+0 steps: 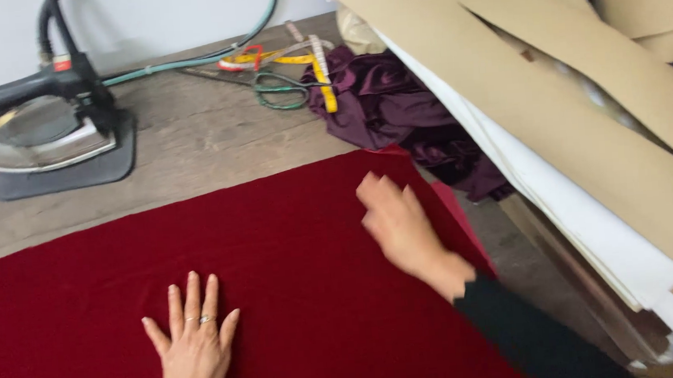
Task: A person prepares a large piece of red velvet fabric on a work table by smoothing it out, measuring it with a long ruler and a flexible tape measure, and marking it with chalk for a pattern.
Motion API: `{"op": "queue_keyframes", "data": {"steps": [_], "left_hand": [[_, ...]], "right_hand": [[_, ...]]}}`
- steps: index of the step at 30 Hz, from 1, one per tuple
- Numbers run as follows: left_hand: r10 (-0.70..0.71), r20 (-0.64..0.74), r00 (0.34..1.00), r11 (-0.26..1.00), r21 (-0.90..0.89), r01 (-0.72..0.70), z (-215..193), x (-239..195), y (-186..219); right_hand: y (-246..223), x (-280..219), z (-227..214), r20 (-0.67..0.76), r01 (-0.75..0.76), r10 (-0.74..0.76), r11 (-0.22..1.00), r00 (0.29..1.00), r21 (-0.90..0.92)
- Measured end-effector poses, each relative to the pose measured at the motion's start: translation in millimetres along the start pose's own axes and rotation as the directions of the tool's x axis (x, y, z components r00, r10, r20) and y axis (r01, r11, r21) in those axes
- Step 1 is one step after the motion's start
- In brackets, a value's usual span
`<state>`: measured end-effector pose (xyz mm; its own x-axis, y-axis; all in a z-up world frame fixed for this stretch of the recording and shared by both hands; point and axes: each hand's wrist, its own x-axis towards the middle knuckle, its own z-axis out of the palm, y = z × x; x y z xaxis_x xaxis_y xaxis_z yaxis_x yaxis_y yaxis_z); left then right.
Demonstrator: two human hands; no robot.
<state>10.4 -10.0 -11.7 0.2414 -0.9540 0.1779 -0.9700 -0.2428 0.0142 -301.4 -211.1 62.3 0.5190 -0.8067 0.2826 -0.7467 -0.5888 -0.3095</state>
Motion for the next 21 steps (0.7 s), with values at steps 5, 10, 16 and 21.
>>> {"op": "queue_keyframes", "data": {"steps": [5, 10, 16, 21], "left_hand": [[0.001, 0.057, 0.998, 0.999, -0.037, 0.002, -1, 1, -3], [-0.043, 0.133, 0.99, 0.996, -0.076, 0.054, -9, 1, -7], [-0.042, -0.146, 0.988, 0.994, -0.102, 0.027, -2, -29, -4], [-0.063, -0.336, 0.94, 0.987, -0.162, 0.008, 68, -63, -34]], "right_hand": [[5, -45, -3, 0.381, -0.109, 0.083, 0.993, 0.921, 0.046], [44, -61, -12, 0.357, -0.243, 0.236, 0.97, 0.904, -0.024], [63, -82, -34, 0.276, -0.388, 0.361, 0.92, 0.891, 0.049], [31, -107, -65, 0.157, -0.381, 0.35, 0.883, 0.924, 0.273]]}}
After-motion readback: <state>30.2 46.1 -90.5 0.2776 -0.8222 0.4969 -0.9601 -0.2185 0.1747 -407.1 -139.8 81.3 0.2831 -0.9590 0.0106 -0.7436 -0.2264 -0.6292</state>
